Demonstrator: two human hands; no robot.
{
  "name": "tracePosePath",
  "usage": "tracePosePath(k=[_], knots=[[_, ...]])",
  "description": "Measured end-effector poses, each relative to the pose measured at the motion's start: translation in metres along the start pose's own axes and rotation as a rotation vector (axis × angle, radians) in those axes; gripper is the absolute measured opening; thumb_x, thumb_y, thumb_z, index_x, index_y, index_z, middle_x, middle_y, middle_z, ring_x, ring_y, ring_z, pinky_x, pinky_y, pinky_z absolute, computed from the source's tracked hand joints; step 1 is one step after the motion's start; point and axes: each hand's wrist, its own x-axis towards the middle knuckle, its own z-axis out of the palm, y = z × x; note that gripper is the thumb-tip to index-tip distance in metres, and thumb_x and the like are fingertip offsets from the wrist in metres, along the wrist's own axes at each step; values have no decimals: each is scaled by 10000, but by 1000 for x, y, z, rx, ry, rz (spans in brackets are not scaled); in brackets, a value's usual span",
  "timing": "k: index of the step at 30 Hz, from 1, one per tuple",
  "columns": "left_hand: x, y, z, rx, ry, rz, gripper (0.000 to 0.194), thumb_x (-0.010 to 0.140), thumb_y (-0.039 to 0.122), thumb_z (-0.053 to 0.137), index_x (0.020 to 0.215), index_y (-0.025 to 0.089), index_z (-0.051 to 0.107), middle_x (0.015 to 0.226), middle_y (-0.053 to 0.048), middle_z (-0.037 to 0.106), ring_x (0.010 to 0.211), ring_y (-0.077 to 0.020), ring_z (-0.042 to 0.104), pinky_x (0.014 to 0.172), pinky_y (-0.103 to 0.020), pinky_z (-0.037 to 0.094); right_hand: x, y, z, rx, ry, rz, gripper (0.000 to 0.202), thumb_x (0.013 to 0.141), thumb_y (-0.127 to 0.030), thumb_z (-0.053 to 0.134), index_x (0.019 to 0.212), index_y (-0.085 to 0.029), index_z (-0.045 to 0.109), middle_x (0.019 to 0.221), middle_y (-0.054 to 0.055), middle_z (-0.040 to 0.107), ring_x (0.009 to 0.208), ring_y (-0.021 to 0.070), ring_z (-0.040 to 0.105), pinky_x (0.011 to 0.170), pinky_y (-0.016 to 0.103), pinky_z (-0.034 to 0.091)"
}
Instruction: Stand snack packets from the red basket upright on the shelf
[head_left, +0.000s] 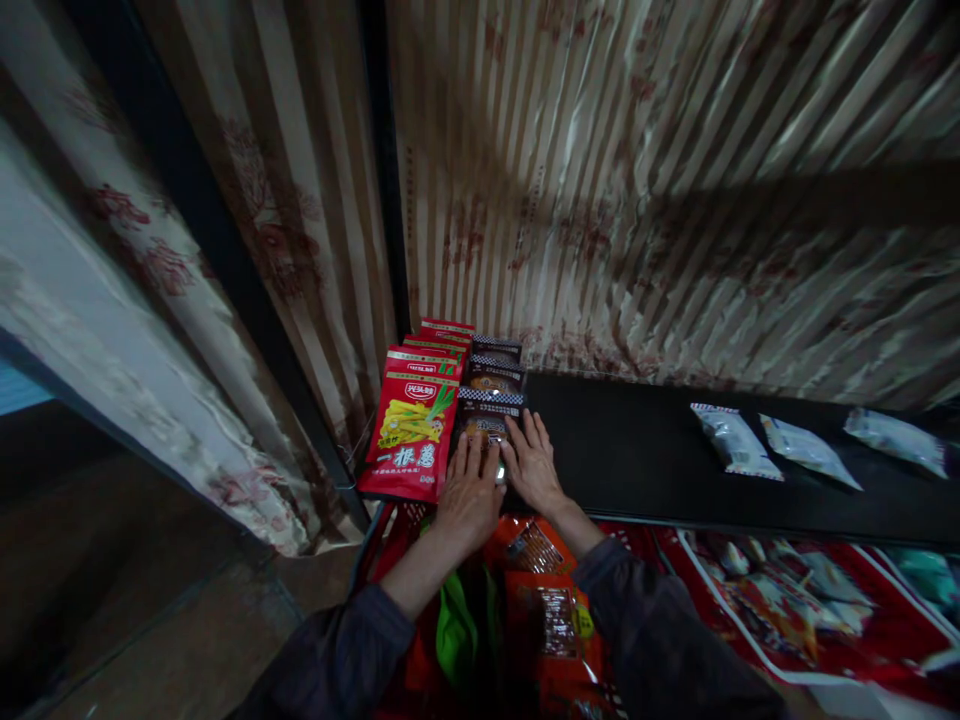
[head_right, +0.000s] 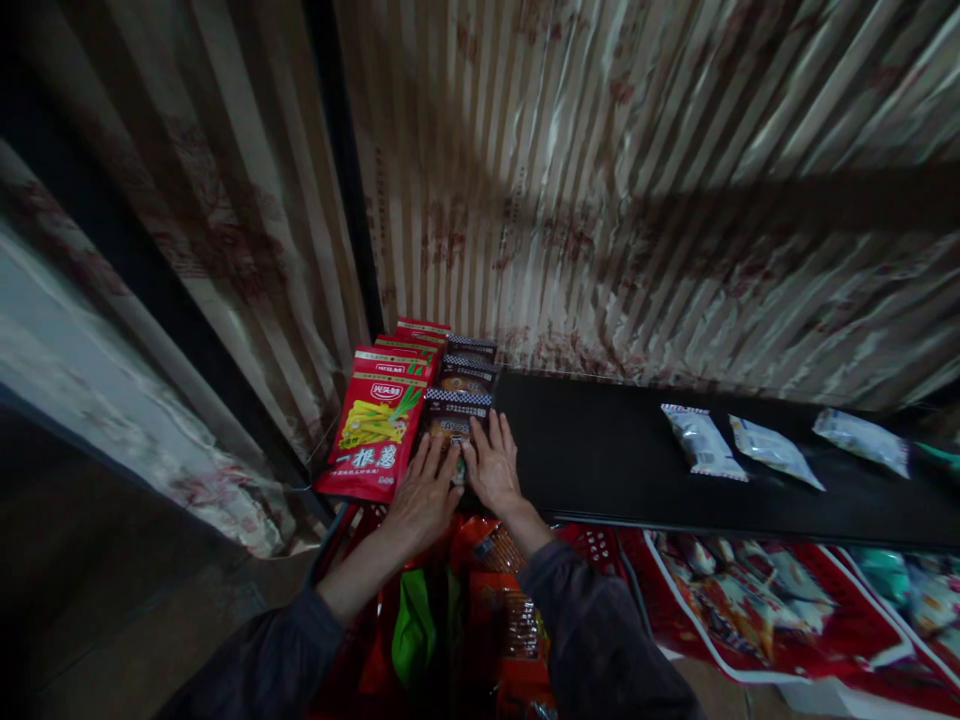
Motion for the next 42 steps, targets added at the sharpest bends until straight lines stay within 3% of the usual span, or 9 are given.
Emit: tracePosePath(k=[4,9,17,24,35,42], knots=[[6,-1,4,11,41,20,578,907,202,478,1477,139,402,1601,-179,284,1498,-347,185,1158,-537,315,-2,-1,4,14,11,4,541,992,-404,302,1465,-182,442,1592,153,322,1505,299,192,1158,569,272],[8,-1,5,13,60,20,613,867,154,483,1470,91,397,1589,-198,301,1500,-350,162,1170,-534,303,1,1,3,159,29,27,638,990,-497,264,1515,-141,330,1594,181,291,1507,274,196,1183,545,261],[11,-4,3,-18,70,27,604,853,127,475,1451,63,417,1593,-222,269,1501,-355,146,1168,-559,306,8,-3,1,273,37,71,660,980,-548,272,1526,-178,303,1622,152,229,1516,246,180,1199,509,257],[15,-10,-2,-52,45,57,627,832,73,463,1457,65,416,1597,-226,253,1503,-339,137,1172,-541,312,9,0,7,230,41,74,643,976,-547,290,1497,-179,377,1632,147,204,1513,284,186,1188,533,269],[17,-11,4,-57,85,41,580,874,138,466,1450,84,424,1604,-211,250,1506,-338,142,1172,-550,306,15,5,10,139,20,9,576,986,-501,296,1453,-212,469,1616,110,271,1498,292,226,1189,534,268],[14,-9,10,-62,120,23,590,864,137,474,1450,86,418,1603,-205,262,1507,-343,144,1179,-550,297,12,2,7,106,32,22,577,977,-488,326,1471,-213,439,1632,102,233,1513,294,169,1187,544,263]])
